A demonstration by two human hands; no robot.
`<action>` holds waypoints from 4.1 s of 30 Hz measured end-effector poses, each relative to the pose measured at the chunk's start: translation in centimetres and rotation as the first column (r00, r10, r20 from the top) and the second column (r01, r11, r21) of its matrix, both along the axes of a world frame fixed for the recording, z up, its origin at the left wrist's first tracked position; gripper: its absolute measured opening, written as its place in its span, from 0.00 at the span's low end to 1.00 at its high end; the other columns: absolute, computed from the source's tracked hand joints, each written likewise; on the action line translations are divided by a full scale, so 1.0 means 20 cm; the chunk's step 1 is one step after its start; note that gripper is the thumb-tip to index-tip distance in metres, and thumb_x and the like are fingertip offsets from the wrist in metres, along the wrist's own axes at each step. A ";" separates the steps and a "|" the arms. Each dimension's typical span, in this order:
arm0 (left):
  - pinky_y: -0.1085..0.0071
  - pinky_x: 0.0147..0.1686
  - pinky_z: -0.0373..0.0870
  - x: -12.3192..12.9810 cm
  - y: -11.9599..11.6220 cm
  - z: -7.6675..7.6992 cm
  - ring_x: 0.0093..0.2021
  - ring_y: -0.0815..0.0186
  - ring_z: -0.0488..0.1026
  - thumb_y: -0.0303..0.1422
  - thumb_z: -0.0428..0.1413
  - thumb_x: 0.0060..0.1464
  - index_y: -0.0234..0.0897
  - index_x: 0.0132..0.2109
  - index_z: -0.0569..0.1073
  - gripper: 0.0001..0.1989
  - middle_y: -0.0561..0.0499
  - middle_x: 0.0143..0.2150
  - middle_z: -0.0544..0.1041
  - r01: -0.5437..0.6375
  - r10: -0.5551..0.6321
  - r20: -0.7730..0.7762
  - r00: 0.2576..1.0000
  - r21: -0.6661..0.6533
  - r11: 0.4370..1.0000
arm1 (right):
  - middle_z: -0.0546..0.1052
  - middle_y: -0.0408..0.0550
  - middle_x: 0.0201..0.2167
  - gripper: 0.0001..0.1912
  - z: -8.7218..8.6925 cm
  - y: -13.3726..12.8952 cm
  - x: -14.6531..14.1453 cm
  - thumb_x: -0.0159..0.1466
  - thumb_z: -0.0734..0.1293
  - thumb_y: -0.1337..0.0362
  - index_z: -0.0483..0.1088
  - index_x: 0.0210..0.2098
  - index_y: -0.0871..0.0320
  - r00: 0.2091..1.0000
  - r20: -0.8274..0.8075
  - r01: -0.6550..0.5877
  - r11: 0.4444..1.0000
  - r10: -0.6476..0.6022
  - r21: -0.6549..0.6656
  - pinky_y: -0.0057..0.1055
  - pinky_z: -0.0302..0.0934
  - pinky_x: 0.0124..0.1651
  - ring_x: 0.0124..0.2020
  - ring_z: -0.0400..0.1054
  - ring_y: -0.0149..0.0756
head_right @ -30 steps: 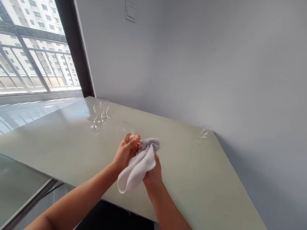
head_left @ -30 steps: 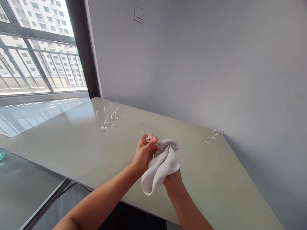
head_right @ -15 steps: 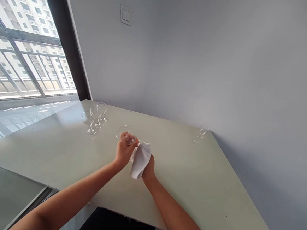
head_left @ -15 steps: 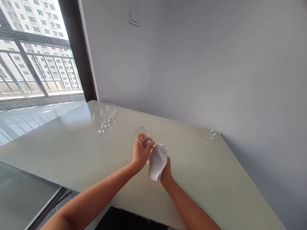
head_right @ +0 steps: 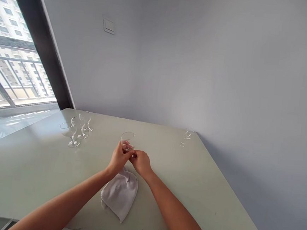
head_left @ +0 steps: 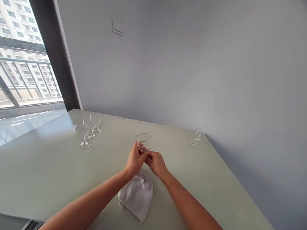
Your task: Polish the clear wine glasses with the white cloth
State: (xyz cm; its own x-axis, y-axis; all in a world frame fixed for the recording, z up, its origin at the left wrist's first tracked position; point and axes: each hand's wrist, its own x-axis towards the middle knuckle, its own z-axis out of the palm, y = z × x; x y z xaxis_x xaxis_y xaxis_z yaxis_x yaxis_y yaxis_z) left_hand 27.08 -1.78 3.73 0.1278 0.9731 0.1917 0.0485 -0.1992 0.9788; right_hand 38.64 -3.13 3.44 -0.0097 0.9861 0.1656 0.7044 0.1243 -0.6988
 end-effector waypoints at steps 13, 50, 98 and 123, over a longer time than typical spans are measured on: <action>0.71 0.35 0.66 -0.30 0.09 -0.28 0.33 0.68 0.69 0.32 0.48 0.48 0.43 0.47 0.64 0.17 0.52 0.39 0.72 0.005 -0.001 -0.395 0.919 0.008 1.000 | 0.73 0.48 0.26 0.12 -0.22 0.35 0.93 0.57 0.58 0.61 0.69 0.22 0.58 0.798 0.184 0.590 0.806 -0.573 -0.048 0.28 0.51 0.28 0.28 0.65 0.35; 0.71 0.42 0.64 -0.79 0.34 -0.12 0.47 0.67 0.64 0.33 0.52 0.47 0.42 0.54 0.54 0.27 0.45 0.56 0.57 -0.894 0.902 0.000 0.431 -0.134 0.427 | 0.72 0.46 0.26 0.23 -0.10 -0.29 -0.09 0.64 0.50 0.49 0.67 0.42 0.56 0.831 0.531 -0.273 0.954 0.168 0.125 0.27 0.47 0.24 0.23 0.64 0.32; 0.72 0.28 0.58 -0.24 0.10 -0.19 0.33 0.64 0.70 0.34 0.48 0.55 0.40 0.36 0.69 0.06 0.50 0.32 0.74 0.098 0.327 -0.826 0.459 0.413 0.906 | 0.67 0.51 0.38 0.14 -0.03 -0.15 0.05 0.59 0.59 0.63 0.70 0.43 0.56 0.943 -0.297 -0.069 0.962 0.149 0.265 0.29 0.60 0.32 0.33 0.62 0.34; 0.68 0.36 0.60 -0.29 0.11 -0.15 0.35 0.63 0.65 0.29 0.43 0.58 0.39 0.45 0.68 0.12 0.47 0.32 0.72 0.231 0.442 -0.802 0.402 0.556 0.799 | 0.70 0.44 0.23 0.15 0.00 -0.18 0.03 0.58 0.61 0.54 0.69 0.38 0.58 0.826 -0.481 -0.339 0.941 0.293 -0.009 0.27 0.60 0.27 0.25 0.64 0.32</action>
State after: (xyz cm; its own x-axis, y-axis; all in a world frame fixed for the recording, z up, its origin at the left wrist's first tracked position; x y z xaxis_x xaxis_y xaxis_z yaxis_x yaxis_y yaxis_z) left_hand 21.31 0.50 0.73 0.4456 0.7554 0.4805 0.8407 -0.5375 0.0653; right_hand 39.28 -6.80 3.45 -0.2679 0.9531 0.1406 0.2256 0.2040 -0.9526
